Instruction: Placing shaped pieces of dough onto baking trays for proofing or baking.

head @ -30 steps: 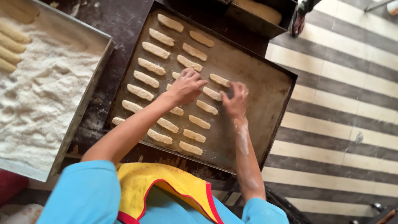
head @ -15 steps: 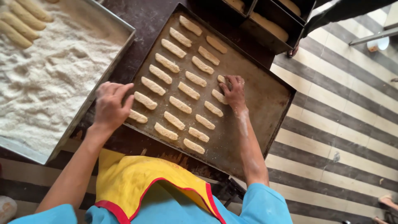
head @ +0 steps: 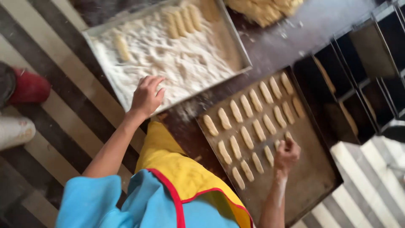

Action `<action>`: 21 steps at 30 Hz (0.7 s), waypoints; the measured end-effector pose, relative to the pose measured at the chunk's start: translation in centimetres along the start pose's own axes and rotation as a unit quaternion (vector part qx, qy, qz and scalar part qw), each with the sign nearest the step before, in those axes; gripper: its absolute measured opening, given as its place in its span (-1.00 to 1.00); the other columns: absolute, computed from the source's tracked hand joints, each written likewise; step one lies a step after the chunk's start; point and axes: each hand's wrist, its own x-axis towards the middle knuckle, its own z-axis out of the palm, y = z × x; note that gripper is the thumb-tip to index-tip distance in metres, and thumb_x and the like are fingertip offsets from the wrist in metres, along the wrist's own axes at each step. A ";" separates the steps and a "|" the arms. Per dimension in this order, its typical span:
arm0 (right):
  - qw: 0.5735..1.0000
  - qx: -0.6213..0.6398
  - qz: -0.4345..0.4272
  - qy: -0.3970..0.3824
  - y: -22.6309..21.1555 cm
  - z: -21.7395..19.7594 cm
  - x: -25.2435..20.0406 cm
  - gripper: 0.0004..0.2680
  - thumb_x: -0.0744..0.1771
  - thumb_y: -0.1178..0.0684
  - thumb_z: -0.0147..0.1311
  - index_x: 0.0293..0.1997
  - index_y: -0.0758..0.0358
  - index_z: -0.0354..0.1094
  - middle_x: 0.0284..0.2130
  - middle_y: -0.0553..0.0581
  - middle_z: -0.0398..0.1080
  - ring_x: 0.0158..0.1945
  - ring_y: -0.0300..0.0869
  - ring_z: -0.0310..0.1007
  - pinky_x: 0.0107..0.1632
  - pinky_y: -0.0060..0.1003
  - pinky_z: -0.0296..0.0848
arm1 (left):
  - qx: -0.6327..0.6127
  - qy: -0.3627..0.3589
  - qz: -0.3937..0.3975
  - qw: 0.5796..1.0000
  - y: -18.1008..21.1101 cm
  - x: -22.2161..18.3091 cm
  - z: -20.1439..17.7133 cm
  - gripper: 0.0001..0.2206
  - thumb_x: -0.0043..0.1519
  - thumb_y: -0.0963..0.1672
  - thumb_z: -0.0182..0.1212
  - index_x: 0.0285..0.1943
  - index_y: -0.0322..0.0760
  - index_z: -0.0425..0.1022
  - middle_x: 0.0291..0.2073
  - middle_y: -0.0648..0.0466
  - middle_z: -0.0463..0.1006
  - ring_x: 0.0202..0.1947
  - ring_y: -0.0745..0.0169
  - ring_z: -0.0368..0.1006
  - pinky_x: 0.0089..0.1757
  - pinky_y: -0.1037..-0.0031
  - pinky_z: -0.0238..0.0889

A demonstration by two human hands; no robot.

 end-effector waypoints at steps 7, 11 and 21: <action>0.906 0.345 0.042 -0.242 -21.9 5.7 6.9 -0.85 0.38 0.21 0.09 0.02 0.28 0.52 -0.14 0.15 0.56 -0.10 -0.19 0.54 -0.04 -0.34 0.50 | 0.051 0.024 -0.193 0.980 -10.4 7.2 -1.1 -0.45 0.22 -0.16 0.28 0.39 -0.50 0.24 0.17 -0.33 0.39 0.18 -0.30 0.30 0.06 0.13 0.31; 0.856 0.419 -0.046 -0.299 -35.2 12.7 12.8 -0.85 0.34 0.18 0.14 -0.02 0.24 0.51 -0.11 0.12 0.58 -0.11 -0.16 0.61 -0.04 -0.35 0.54 | 0.137 0.146 -0.214 0.956 -22.2 10.3 5.0 -0.34 0.14 -0.15 0.32 0.40 -0.61 0.18 0.18 -0.52 0.35 0.08 -0.39 0.34 0.12 -0.03 0.27; 0.916 0.217 -0.190 -0.279 -51.1 29.2 21.3 -0.67 0.28 0.17 0.08 0.19 0.22 0.39 0.02 0.40 0.36 0.10 0.23 0.33 0.12 0.02 0.36 | -0.017 0.040 -0.355 0.934 -19.2 11.4 1.4 -0.71 0.13 -0.13 0.30 -0.01 -0.34 0.45 -0.12 -0.21 0.60 -0.06 -0.34 0.51 -0.06 -0.01 0.36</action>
